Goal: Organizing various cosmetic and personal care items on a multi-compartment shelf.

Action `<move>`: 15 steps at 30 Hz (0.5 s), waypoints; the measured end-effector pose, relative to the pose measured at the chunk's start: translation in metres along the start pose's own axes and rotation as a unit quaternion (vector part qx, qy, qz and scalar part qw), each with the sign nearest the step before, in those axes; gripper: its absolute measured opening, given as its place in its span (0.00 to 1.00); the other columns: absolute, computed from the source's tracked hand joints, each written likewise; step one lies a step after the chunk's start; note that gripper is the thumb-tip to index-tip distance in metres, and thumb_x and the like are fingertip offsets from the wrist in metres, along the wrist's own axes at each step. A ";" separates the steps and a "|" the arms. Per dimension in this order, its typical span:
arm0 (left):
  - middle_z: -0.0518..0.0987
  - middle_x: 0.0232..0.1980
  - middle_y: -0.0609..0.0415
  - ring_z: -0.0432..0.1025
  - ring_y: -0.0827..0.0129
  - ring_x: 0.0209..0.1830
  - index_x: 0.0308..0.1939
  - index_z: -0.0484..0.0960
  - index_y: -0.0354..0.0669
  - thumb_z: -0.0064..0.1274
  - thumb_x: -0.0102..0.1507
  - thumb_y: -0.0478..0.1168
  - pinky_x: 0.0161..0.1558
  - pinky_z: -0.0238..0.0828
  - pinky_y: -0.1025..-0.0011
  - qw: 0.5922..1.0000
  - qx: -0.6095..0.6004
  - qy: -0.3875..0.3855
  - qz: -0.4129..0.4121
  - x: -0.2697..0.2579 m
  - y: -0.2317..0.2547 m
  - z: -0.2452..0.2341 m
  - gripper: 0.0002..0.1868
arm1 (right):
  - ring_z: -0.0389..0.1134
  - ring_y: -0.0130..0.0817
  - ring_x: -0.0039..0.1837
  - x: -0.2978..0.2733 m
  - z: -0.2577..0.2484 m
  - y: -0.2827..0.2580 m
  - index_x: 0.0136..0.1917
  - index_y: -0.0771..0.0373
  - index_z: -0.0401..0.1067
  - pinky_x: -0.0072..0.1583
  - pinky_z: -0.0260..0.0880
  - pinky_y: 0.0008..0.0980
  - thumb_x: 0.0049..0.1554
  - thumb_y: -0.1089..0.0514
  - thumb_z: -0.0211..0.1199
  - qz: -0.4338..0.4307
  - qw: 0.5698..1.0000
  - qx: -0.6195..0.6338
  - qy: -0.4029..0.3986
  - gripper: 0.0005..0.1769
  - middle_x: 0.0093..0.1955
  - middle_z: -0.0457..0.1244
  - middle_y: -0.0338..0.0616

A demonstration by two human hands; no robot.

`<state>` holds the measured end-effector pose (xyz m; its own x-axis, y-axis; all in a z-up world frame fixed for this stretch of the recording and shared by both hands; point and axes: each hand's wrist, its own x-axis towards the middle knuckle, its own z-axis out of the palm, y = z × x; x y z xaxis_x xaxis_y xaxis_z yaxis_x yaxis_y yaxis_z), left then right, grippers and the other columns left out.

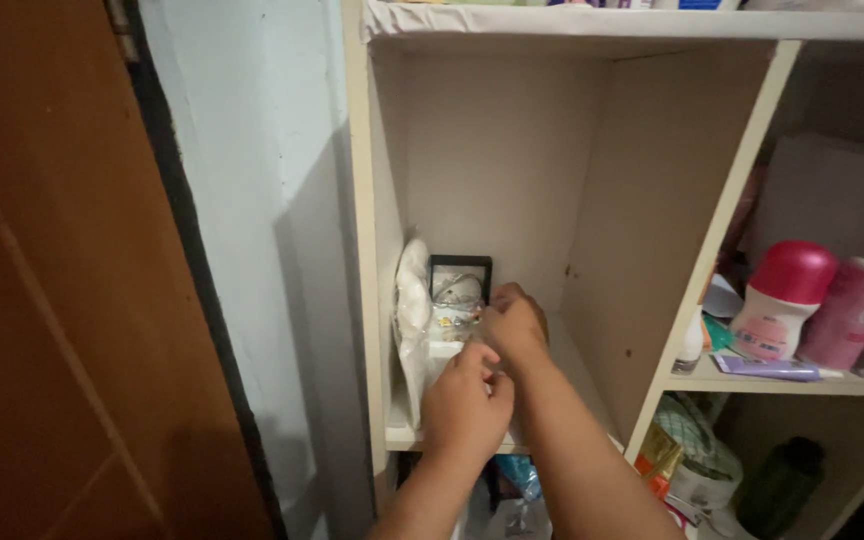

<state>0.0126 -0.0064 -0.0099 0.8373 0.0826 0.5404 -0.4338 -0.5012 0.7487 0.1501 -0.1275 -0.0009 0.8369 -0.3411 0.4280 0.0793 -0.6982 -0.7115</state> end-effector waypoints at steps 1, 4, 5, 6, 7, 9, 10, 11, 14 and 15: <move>0.83 0.37 0.52 0.78 0.52 0.38 0.44 0.78 0.51 0.55 0.56 0.41 0.38 0.74 0.55 1.000 -0.001 -0.002 0.002 0.001 -0.001 0.000 0.13 | 0.73 0.46 0.54 0.002 0.001 0.002 0.55 0.56 0.75 0.55 0.72 0.42 0.49 0.51 0.68 0.001 1.000 0.000 0.003 0.20 0.50 0.72 0.46; 0.83 0.37 0.52 0.78 0.52 0.38 0.45 0.77 0.51 0.55 0.56 0.42 0.39 0.73 0.54 1.000 0.013 -0.009 0.006 -0.001 0.000 0.001 0.13 | 0.74 0.45 0.52 0.004 0.006 0.013 0.52 0.55 0.75 0.54 0.72 0.43 0.49 0.53 0.66 0.028 1.000 -0.007 -0.005 0.16 0.48 0.72 0.45; 0.83 0.37 0.52 0.78 0.51 0.39 0.45 0.78 0.52 0.55 0.56 0.42 0.39 0.73 0.53 1.000 0.017 -0.008 0.000 0.000 0.002 0.000 0.13 | 0.75 0.45 0.50 0.007 0.009 0.017 0.50 0.56 0.76 0.53 0.73 0.42 0.49 0.54 0.64 0.001 1.000 0.013 0.022 0.14 0.46 0.72 0.45; 0.84 0.38 0.52 0.78 0.49 0.39 0.45 0.78 0.52 0.55 0.57 0.41 0.39 0.72 0.52 1.000 0.021 -0.007 -0.007 0.000 0.004 -0.002 0.13 | 0.75 0.44 0.49 0.010 0.013 0.022 0.48 0.56 0.78 0.52 0.74 0.41 0.50 0.55 0.63 -0.026 0.998 0.033 0.049 0.12 0.45 0.73 0.46; 0.84 0.38 0.52 0.78 0.49 0.39 0.45 0.78 0.52 0.55 0.57 0.41 0.39 0.72 0.52 1.000 0.019 -0.010 -0.004 0.000 0.005 -0.002 0.13 | 0.75 0.44 0.49 0.004 0.010 0.021 0.48 0.56 0.78 0.52 0.74 0.41 0.50 0.55 0.63 -0.024 0.998 0.031 0.053 0.12 0.45 0.73 0.46; 0.84 0.39 0.52 0.78 0.50 0.40 0.46 0.77 0.52 0.55 0.57 0.43 0.39 0.73 0.52 0.999 0.023 -0.021 -0.020 0.001 0.007 -0.004 0.14 | 0.75 0.43 0.46 -0.005 0.005 0.018 0.48 0.56 0.78 0.49 0.73 0.41 0.53 0.54 0.62 -0.013 0.996 0.063 0.062 0.11 0.43 0.72 0.48; 0.84 0.39 0.52 0.78 0.50 0.40 0.46 0.77 0.52 0.55 0.57 0.43 0.39 0.73 0.52 0.999 0.021 -0.023 -0.016 0.001 0.006 -0.004 0.14 | 0.75 0.43 0.46 -0.017 -0.002 0.012 0.48 0.56 0.78 0.49 0.73 0.41 0.53 0.54 0.62 -0.012 0.996 0.061 0.067 0.11 0.43 0.72 0.48; 0.84 0.40 0.51 0.78 0.48 0.41 0.46 0.77 0.52 0.55 0.58 0.43 0.40 0.73 0.52 0.999 0.029 -0.015 -0.006 0.001 0.005 -0.003 0.13 | 0.75 0.42 0.44 -0.028 -0.009 0.006 0.48 0.57 0.77 0.48 0.73 0.40 0.54 0.53 0.63 -0.027 0.993 0.095 0.061 0.10 0.41 0.72 0.48; 0.84 0.40 0.52 0.79 0.50 0.41 0.47 0.77 0.53 0.53 0.59 0.43 0.41 0.73 0.53 0.999 0.031 -0.022 -0.029 0.002 0.004 -0.003 0.12 | 0.74 0.37 0.41 -0.077 -0.051 -0.024 0.47 0.60 0.77 0.45 0.73 0.35 0.55 0.55 0.63 -0.102 0.981 0.146 0.078 0.09 0.40 0.70 0.45; 0.85 0.39 0.54 0.80 0.53 0.41 0.48 0.77 0.54 0.51 0.59 0.42 0.42 0.74 0.53 0.997 0.027 -0.038 -0.066 0.002 0.004 -0.002 0.12 | 0.72 0.33 0.39 -0.097 -0.067 -0.036 0.47 0.61 0.77 0.43 0.72 0.32 0.55 0.57 0.64 -0.159 0.969 0.162 0.095 0.07 0.41 0.69 0.43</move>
<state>0.0117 -0.0064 -0.0054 0.9096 0.0874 0.4061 -0.3006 -0.5362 0.7888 0.0299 -0.1121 0.0207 0.6290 -0.2727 0.7280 0.5092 -0.5632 -0.6508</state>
